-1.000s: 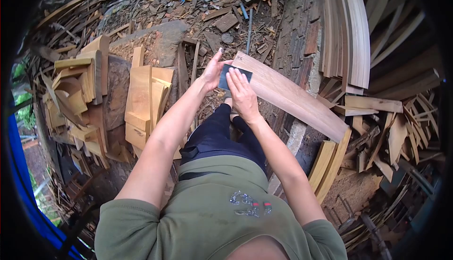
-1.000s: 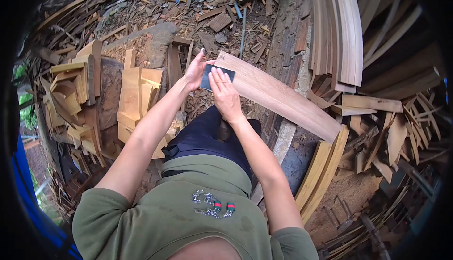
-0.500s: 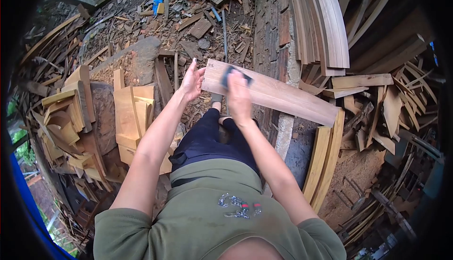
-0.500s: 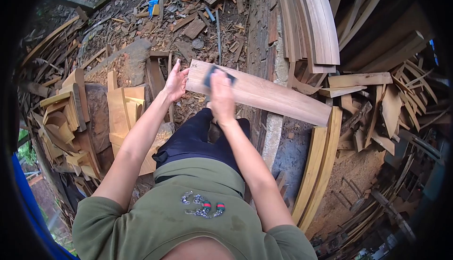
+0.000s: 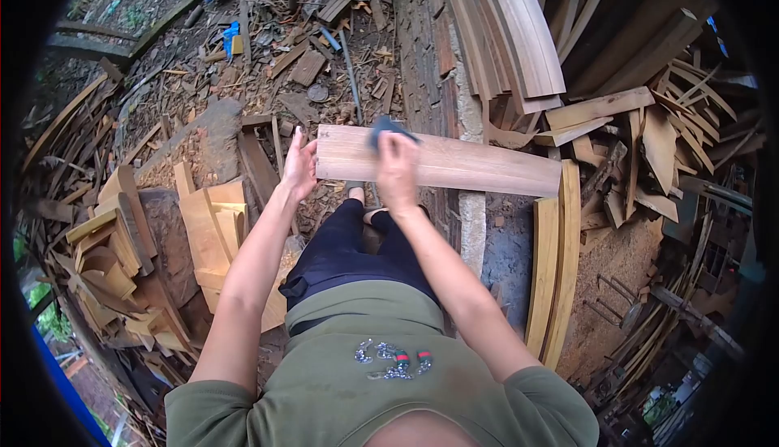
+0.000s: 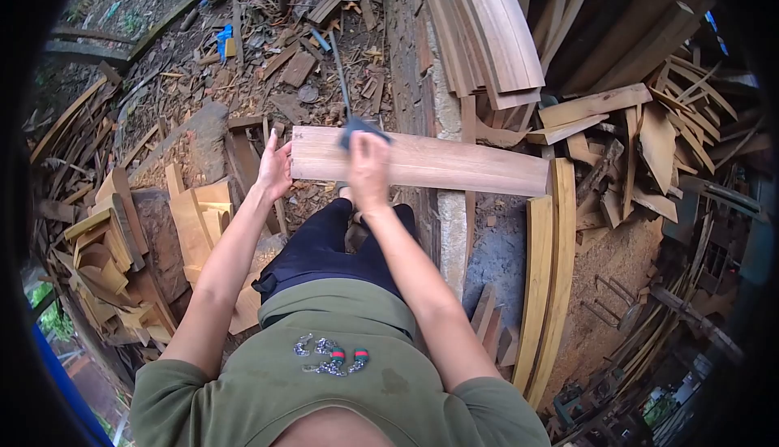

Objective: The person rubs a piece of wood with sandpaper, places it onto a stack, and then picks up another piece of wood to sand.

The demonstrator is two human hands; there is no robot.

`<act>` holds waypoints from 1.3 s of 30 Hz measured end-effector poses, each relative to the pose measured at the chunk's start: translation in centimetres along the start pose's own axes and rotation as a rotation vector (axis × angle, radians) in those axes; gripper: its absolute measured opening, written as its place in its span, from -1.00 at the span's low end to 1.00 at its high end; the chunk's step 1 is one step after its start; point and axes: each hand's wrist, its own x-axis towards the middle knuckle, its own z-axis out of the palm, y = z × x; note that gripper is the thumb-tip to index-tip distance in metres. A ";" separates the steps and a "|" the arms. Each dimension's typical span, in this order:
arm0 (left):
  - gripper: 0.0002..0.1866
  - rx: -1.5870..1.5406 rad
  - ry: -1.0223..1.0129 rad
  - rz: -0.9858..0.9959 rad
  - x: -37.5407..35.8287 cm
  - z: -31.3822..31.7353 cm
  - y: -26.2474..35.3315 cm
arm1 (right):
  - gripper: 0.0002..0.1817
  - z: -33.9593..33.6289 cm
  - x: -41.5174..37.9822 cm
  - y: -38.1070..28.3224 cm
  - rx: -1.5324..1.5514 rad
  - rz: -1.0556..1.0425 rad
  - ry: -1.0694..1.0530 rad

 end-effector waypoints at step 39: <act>-0.28 0.386 0.363 0.098 0.9 2.6 -0.3 | -0.64 -9.4 -9.4 19.2 -0.252 0.502 0.283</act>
